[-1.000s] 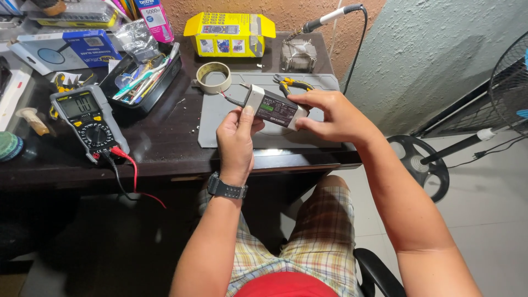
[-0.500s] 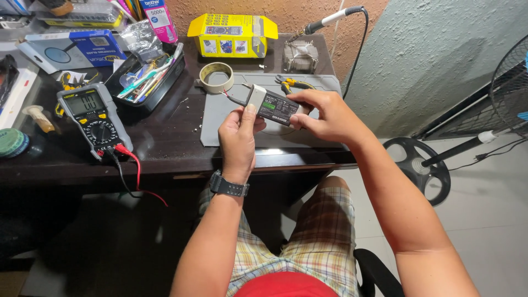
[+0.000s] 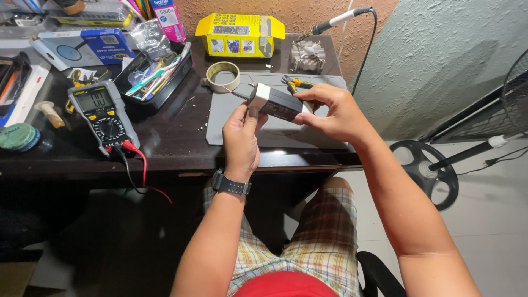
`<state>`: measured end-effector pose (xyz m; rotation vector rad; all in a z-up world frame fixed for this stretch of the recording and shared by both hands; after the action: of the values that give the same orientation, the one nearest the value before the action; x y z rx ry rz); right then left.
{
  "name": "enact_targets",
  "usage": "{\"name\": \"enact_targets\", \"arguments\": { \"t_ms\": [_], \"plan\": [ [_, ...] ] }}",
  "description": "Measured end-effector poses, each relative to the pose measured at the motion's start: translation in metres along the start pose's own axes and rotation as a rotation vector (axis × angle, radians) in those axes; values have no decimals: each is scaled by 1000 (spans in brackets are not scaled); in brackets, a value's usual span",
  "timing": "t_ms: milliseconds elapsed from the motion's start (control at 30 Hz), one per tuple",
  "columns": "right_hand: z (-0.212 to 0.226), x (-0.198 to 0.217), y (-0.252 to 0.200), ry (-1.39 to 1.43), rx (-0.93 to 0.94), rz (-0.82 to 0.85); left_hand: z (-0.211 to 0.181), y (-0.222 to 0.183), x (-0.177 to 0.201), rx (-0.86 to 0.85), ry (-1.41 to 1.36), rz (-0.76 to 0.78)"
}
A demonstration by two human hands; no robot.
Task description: Testing a power adapter with a multimeter and then wrapping electrical tape around the wires for insulation.
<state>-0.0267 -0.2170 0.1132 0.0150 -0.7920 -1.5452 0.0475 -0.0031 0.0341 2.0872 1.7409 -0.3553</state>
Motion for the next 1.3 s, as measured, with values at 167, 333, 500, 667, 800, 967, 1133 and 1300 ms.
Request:
{"name": "enact_targets", "arguments": {
  "t_ms": [167, 333, 500, 667, 800, 967, 1133, 1300],
  "plan": [
    [-10, 2, -2, -27, -14, -11, 11, 3, 3, 15, -34, 0],
    [-3, 2, -4, -32, 2, 51, 32, 13, 10, 23, 57, -44],
    [-12, 2, -6, -22, -21, 86, 35, 14, 10, 30, 109, -30],
    [-18, 0, -4, -10, -34, 96, 28, 11, 9, 26, 130, -53],
    [-18, 0, -3, -21, -22, 98, 30, 12, 10, 23, 130, -55],
    [-14, 0, -4, -39, 10, 95, 31, 13, 11, 34, 153, -61],
    [-10, 1, -5, -61, 29, 73, 33, 15, 12, 34, 153, -61],
    [-11, 1, -6, -64, 40, 61, 35, 16, 13, 31, 160, -60]
  ]
}}
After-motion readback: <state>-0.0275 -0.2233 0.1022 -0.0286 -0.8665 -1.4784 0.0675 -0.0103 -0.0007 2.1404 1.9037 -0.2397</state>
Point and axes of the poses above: each hand's wrist, its own y-axis towards the middle knuckle, its own x-axis out of the back of the hand, z = x × y, the point moved 6 cm from there along y, towards the middle knuckle, and after that the axes turned 7 degrees about y, right-handed, at the moved point
